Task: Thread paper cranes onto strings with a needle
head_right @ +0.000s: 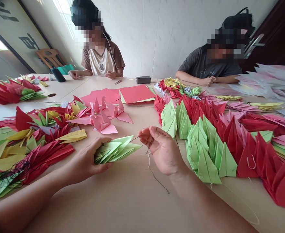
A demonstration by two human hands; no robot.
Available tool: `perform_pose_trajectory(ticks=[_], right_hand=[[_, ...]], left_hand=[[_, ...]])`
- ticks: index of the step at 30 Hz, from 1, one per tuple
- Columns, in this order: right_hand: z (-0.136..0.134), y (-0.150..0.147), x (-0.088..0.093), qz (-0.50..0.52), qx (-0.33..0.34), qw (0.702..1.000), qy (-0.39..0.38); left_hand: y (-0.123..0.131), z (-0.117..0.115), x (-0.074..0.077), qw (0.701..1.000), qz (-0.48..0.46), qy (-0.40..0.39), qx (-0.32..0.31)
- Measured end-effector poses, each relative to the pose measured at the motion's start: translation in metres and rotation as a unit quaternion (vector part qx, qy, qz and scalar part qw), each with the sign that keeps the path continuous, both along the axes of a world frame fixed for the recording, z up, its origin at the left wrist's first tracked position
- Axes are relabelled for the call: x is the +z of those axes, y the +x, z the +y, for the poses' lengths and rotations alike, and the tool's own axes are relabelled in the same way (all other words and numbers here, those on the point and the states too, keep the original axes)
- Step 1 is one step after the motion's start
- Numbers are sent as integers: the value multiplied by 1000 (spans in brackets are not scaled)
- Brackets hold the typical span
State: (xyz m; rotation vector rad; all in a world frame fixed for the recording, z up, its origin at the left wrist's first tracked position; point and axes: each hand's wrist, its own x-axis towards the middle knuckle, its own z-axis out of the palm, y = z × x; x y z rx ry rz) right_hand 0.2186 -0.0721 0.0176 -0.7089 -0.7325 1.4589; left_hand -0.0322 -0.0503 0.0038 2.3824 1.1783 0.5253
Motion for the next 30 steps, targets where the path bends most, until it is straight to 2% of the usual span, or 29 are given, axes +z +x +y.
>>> perform_pose_trajectory(ticks=[4, 8, 11, 17, 23, 26, 30], right_hand=[[0, 1, 4, 13, 2, 1000, -10], [2, 3, -2, -142, -41, 989, 5], [6, 5, -13, -244, -38, 969, 8], [5, 6, -20, -462, -27, 883, 72], [-1, -2, -22, -589, 37, 792, 159], [1, 1, -26, -624, 41, 761, 170], [4, 5, -30, -652, 48, 735, 178]], left_hand=[[-2, 1, -2, 999, 33, 3, -2], [-1, 2, -1, 998, 63, -3, -16], [0, 2, 1, 996, 85, -9, -30], [1, 4, 3, 993, 108, -17, -33], [0, 4, 4, 993, 114, -16, -30], [0, 4, 5, 993, 114, -14, -33], [-1, 5, 4, 992, 118, -16, -38]])
